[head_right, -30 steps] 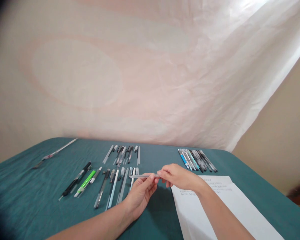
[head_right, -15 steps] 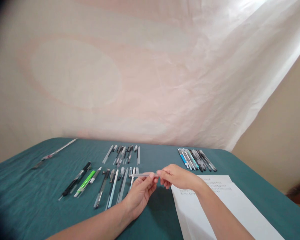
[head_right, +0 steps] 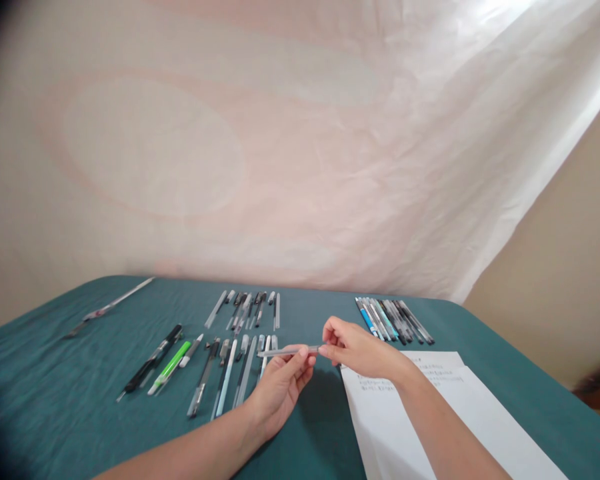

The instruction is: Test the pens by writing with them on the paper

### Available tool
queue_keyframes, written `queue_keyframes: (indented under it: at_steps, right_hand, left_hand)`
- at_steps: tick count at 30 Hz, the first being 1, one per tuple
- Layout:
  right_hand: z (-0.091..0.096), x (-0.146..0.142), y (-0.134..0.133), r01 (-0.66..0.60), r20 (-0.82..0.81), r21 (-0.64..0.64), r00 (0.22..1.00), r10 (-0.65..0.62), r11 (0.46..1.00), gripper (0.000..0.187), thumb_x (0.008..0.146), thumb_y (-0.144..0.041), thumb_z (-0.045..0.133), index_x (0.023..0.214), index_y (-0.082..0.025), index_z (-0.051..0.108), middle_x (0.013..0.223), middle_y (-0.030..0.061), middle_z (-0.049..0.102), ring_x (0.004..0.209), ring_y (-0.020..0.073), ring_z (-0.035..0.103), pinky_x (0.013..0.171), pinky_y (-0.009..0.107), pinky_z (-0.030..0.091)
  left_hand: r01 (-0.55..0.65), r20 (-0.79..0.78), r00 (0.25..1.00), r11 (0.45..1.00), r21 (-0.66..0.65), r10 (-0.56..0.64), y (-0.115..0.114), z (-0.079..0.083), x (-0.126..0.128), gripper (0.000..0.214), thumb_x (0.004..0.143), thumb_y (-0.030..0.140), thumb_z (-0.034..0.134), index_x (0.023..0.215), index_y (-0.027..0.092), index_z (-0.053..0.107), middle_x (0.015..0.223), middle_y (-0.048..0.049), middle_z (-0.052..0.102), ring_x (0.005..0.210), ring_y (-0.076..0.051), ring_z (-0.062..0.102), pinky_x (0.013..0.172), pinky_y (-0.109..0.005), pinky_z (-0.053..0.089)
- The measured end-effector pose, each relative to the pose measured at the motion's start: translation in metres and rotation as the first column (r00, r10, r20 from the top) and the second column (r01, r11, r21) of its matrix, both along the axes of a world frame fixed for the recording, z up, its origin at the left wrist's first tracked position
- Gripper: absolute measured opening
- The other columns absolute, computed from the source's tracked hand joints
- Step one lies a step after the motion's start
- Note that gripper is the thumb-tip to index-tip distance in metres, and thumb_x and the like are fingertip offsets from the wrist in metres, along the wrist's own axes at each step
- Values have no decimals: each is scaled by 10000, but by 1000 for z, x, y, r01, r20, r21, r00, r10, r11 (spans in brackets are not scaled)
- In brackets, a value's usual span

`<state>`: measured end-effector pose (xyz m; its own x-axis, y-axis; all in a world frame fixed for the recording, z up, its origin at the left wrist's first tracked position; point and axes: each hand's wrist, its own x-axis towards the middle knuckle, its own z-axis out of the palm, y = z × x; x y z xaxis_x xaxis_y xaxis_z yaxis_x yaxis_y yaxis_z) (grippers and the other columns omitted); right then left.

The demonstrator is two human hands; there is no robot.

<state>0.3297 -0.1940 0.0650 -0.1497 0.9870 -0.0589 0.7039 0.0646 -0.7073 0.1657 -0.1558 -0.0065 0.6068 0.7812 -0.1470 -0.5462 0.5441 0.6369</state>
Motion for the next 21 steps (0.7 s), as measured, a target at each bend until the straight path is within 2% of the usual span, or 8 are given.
queue_keyframes:
  at_steps: [3,9,15,18,21]
  right_hand:
    - [-2,-1,2,-22,7,-8,1000,22,1000,190,846,-365,431,819,-181,466,677,-4,588,613,121,564,551,213,408]
    - [-5,-3,5,-30,-53,-57,998,27,998,408,885,-444,281,697,-151,494,660,21,572,586,123,567,573,238,434]
    - [-2,2,2,-23,31,5,999,23,1000,221,791,-392,523,824,-176,500,651,-23,566,572,101,508,491,187,368]
    - [-2,1,2,-46,36,11,998,45,999,200,823,-366,473,800,-170,507,660,-13,582,584,105,527,518,196,384]
    - [-2,-2,4,-68,-16,-35,998,68,997,330,871,-398,356,733,-149,523,677,19,595,608,118,565,573,222,421]
  left_hand:
    - [-6,-1,1000,1000,-5,6,0,1,1,126,710,195,676,783,126,600,740,-27,623,674,-76,585,650,-169,476]
    - [-5,4,1000,1000,3,5,-1,1,1,134,709,203,677,788,125,604,751,-31,629,671,-75,583,643,-166,474]
    - [-4,-2,1000,1000,-2,3,-1,2,0,142,704,208,681,785,123,602,722,-27,622,659,-75,583,638,-167,472]
    - [-9,-3,1000,1000,-7,9,0,2,1,146,702,209,683,791,127,601,737,-26,626,668,-78,587,646,-171,473]
    - [-4,-3,1000,1000,-7,4,0,0,1,142,704,208,681,785,125,600,734,-26,625,668,-77,585,647,-171,472]
